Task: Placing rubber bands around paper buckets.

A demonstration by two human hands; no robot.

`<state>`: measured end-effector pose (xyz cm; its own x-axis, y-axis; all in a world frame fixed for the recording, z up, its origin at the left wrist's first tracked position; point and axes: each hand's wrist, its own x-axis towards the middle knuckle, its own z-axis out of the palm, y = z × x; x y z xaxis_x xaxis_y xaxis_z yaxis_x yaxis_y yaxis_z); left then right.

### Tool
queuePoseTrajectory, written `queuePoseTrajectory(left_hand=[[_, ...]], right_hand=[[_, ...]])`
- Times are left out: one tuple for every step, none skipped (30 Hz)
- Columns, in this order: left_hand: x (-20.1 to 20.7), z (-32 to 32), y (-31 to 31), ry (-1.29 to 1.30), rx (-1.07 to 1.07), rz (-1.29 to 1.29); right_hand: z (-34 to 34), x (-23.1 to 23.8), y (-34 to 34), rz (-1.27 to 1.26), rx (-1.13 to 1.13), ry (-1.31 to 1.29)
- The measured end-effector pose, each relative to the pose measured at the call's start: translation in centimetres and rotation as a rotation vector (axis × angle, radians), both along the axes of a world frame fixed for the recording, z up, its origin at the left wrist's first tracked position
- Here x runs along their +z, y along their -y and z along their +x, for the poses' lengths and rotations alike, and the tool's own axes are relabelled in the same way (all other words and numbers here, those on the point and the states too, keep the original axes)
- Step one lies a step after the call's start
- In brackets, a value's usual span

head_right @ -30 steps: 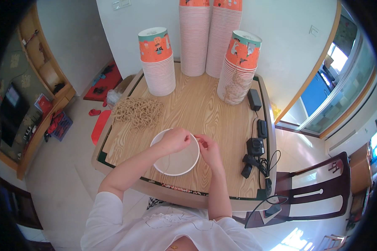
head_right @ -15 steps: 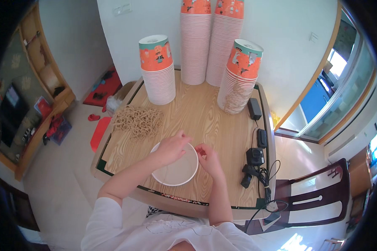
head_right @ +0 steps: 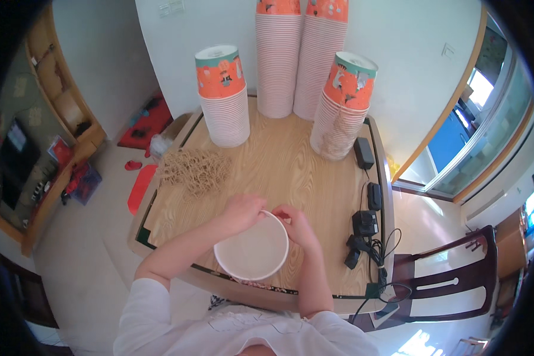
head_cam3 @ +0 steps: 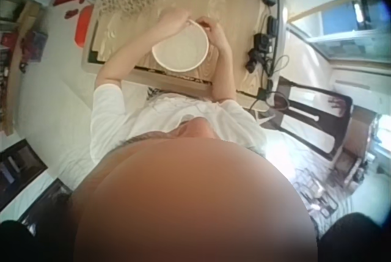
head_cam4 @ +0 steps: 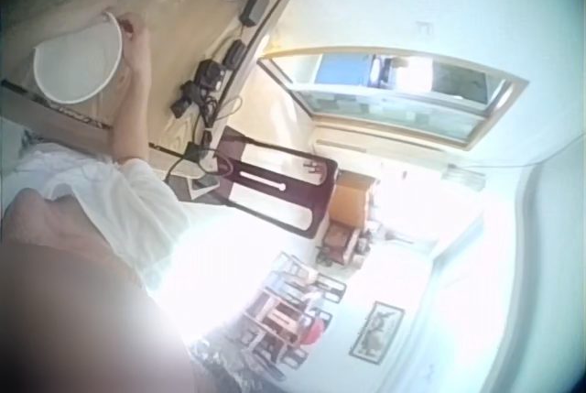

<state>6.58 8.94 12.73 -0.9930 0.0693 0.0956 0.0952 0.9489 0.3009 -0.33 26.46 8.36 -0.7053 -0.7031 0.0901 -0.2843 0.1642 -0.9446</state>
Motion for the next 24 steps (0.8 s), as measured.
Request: queuePoseTrajectory(left_hand=[[0.1, -0.3, 0.1, 0.025, 0.027, -0.008], [0.1, -0.4, 0.3, 0.012, 0.027, -0.017], [0.2, -0.4, 0.4, 0.04, 0.043, 0.007], [0.3, -0.2, 0.4, 0.067, 0.052, 0.04], [0.4, -0.2, 0.5, 0.054, 0.048, 0.043], [0.5, -0.4, 0.5, 0.066, 0.048, 0.065], [0.5, -0.4, 0.6, 0.088, 0.056, 0.086], [0.5, -0.5, 0.7, 0.086, 0.061, 0.094], [0.5, -0.5, 0.8, 0.065, 0.05, 0.103], [0.5, -0.4, 0.8, 0.047, 0.038, 0.115], [0.3, -0.5, 0.8, 0.049, 0.041, 0.128], [0.1, -0.6, 0.8, 0.054, 0.033, 0.112], [0.1, -0.9, 0.9, 0.055, 0.023, 0.092], [0.2, -1.0, 1.0, 0.054, 0.025, 0.104], [0.4, -0.9, 1.0, 0.054, 0.022, 0.108], [0.5, -1.0, 1.1, 0.052, 0.019, 0.11], [0.3, -1.4, 1.2, 0.048, 0.021, 0.119], [0.1, -1.7, 1.3, 0.057, 0.016, 0.137], [0.0, -2.0, 1.4, 0.066, 0.013, 0.154], [0.0, -2.3, 1.5, 0.063, 0.016, 0.162], [0.0, -2.6, 1.5, 0.079, 0.015, 0.171], [0.0, -2.9, 1.4, 0.098, 0.011, 0.184], [-0.2, -3.3, 1.5, 0.1, 0.01, 0.196], [-0.3, -3.6, 1.6, 0.105, -0.002, 0.205]], right_hand=[[-0.5, 0.2, 0.0, -0.009, -0.001, -0.013], [-0.7, 0.2, -0.1, 0.003, 0.001, 0.047], [-1.1, 0.2, -0.1, 0.017, 0.004, 0.107], [-1.4, 0.1, -0.3, 0.018, 0.0, 0.092], [-1.8, -0.1, -0.4, 0.009, 0.035, 0.154], [-2.3, -0.2, -0.5, 0.003, 0.071, 0.217], [-2.7, -0.1, -0.4, 0.008, 0.075, 0.215], [-3.1, 0.1, -0.3, -0.004, 0.155, 0.235], [-3.6, 0.4, -0.1, -0.013, 0.234, 0.256], [-4.0, 0.7, 0.0, -0.001, 0.236, 0.259], [-4.4, 1.2, 0.2, -0.014, 0.313, 0.295], [-4.9, 1.5, 0.3, -0.026, 0.389, 0.331], [-5.5, 1.5, 0.4, -0.015, 0.389, 0.333], [-6.2, 1.6, 0.5, 0.014, 0.447, 0.29], [-6.8, 1.6, 0.5, 0.043, 0.505, 0.247], [-7.5, 1.4, 0.5, 0.054, 0.506, 0.247], [-8.3, 1.1, 0.6, 0.076, 0.57, 0.276], [-9.1, 0.9, 0.7, 0.098, 0.634, 0.305], [-9.5, 0.6, 0.8, 0.107, 0.636, 0.305], [-9.9, 0.2, 0.8, 0.081, 0.64, 0.314], [-10.3, -0.1, 0.8, 0.055, 0.642, 0.323], [-10.6, -0.1, 0.9, 0.066, 0.64, 0.328], [-10.7, -0.1, 1.0, 0.05, 0.657, 0.348], [-10.9, -0.2, 1.1, 0.034, 0.673, 0.37]])
